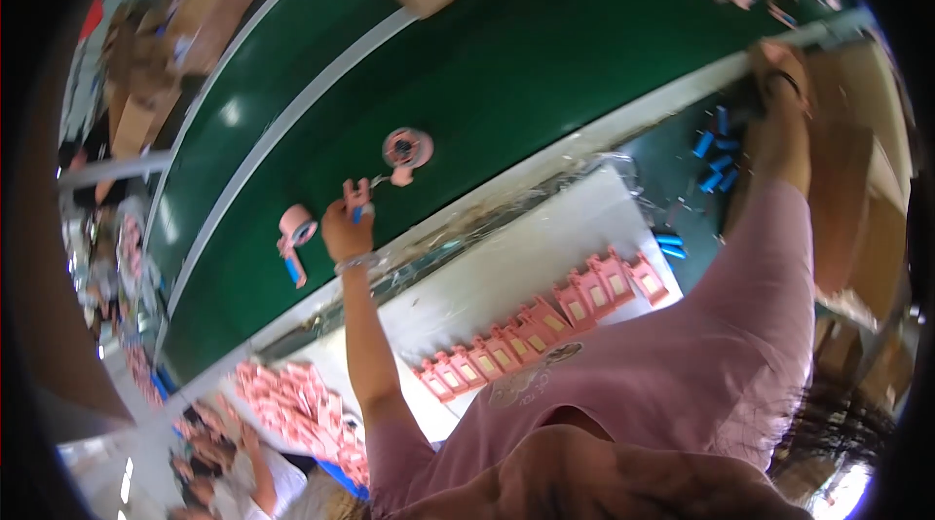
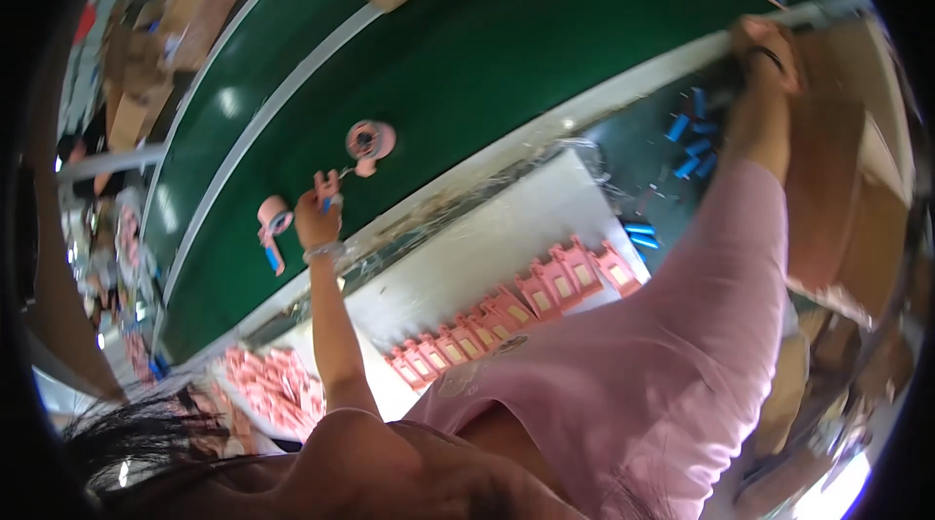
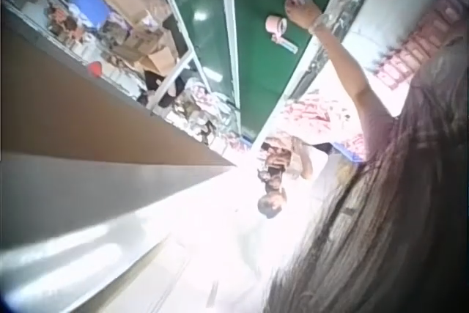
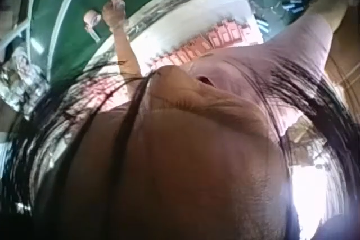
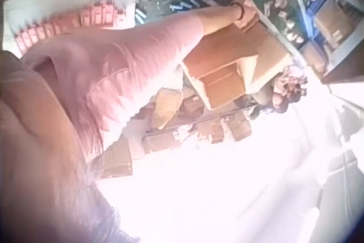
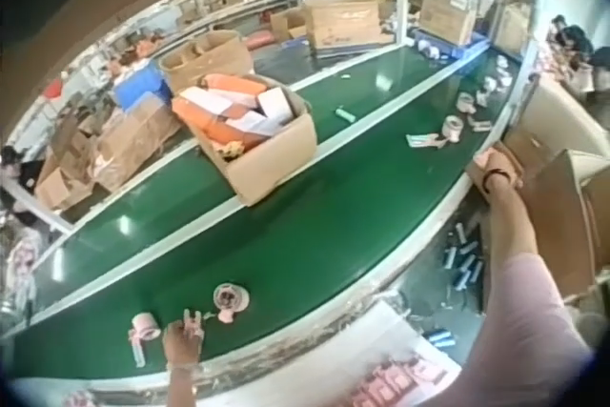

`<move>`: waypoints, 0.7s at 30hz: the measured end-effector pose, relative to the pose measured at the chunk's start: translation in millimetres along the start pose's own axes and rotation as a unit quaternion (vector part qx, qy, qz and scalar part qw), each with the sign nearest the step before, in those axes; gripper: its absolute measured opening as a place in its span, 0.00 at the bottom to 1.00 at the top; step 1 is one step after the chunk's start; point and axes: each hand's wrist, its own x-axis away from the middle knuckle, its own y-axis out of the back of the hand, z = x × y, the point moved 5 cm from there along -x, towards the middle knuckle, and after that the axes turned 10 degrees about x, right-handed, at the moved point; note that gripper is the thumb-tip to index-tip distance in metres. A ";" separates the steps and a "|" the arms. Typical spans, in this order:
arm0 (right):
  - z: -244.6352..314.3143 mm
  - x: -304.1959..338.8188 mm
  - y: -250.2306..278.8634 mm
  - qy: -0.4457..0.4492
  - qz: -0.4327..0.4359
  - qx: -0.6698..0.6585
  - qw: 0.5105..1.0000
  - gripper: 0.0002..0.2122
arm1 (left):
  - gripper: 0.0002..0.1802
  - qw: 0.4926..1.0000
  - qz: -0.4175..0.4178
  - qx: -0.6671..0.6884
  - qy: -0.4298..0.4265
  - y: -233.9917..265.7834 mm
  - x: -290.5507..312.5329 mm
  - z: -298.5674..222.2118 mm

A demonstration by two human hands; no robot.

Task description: The person applies small white labels to pink plastic components by hand, then marks the labels with a pen.

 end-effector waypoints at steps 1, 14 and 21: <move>-13.8 -20.1 -15.8 -0.002 -0.011 0.001 1.000 0.13 | 0.16 0.999 0.016 0.023 0.027 1.6 0.9 39.9; 84.8 204.0 21.7 0.320 -0.031 -0.559 0.764 0.08 | 0.22 0.885 0.057 0.454 0.085 17.0 45.2 -23.0; 134.1 414.2 18.4 0.565 0.018 -0.454 0.688 0.06 | 0.13 0.783 0.066 0.582 0.208 13.7 99.7 -48.2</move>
